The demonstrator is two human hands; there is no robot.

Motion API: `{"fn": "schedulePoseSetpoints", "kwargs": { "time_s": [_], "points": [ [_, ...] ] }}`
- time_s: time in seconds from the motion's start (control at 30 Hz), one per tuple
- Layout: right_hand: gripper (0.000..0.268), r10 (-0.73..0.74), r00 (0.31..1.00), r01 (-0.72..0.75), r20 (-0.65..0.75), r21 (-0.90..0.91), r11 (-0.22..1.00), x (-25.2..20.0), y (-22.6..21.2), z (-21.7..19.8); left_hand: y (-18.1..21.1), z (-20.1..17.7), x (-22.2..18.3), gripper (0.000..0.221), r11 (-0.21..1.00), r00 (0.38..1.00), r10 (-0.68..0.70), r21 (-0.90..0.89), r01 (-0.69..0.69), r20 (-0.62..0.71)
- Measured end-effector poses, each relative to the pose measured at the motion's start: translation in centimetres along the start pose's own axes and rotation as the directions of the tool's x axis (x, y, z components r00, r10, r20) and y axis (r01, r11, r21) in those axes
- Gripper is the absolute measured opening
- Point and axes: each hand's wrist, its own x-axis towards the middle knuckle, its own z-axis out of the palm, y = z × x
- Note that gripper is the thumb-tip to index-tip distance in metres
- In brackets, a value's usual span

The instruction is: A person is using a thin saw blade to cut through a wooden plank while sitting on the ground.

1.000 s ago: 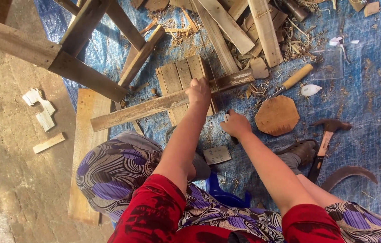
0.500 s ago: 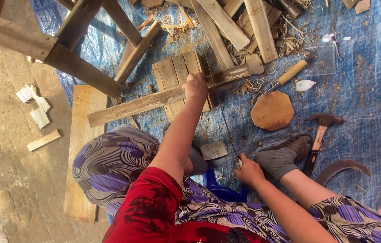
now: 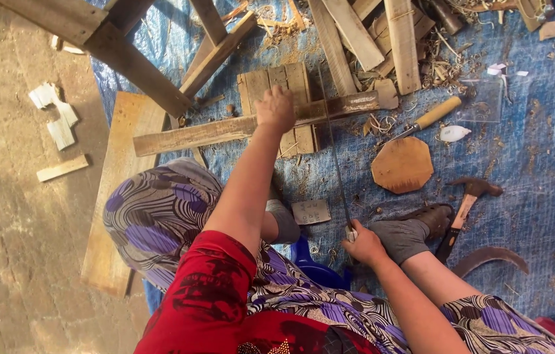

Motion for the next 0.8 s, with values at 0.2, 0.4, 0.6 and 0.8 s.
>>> {"fn": "schedulePoseSetpoints", "kwargs": {
  "time_s": [0.2, 0.4, 0.6, 0.8],
  "points": [
    [0.066, -0.004, 1.0, 0.005, -0.023, 0.014, 1.0, 0.9, 1.3, 0.5, -2.6, 1.8, 0.2, 0.05, 0.995, 0.996, -0.051, -0.084, 0.057, 0.077],
    [0.077, 0.056, 0.998, -0.057, 0.008, 0.078, 0.995, 0.7, 0.9, 0.1, -2.1, 0.9, -1.6, 0.042, 0.999, 0.999, 0.03, -0.011, -0.03, 0.01],
    [0.084, 0.103, 0.995, -0.103, 0.004, 0.085, 0.991, -1.3, 0.2, -1.2, -2.2, 2.1, -1.4, 0.05, 0.99, 0.991, 0.124, 0.074, -0.12, -0.042],
    [0.065, 0.121, 0.992, -0.124, -0.029, -0.089, 0.988, -6.0, -0.1, -4.0, -1.7, 1.9, -2.5, 0.035, 0.982, 0.986, 0.113, 0.163, -0.092, -0.122]
  ]
}}
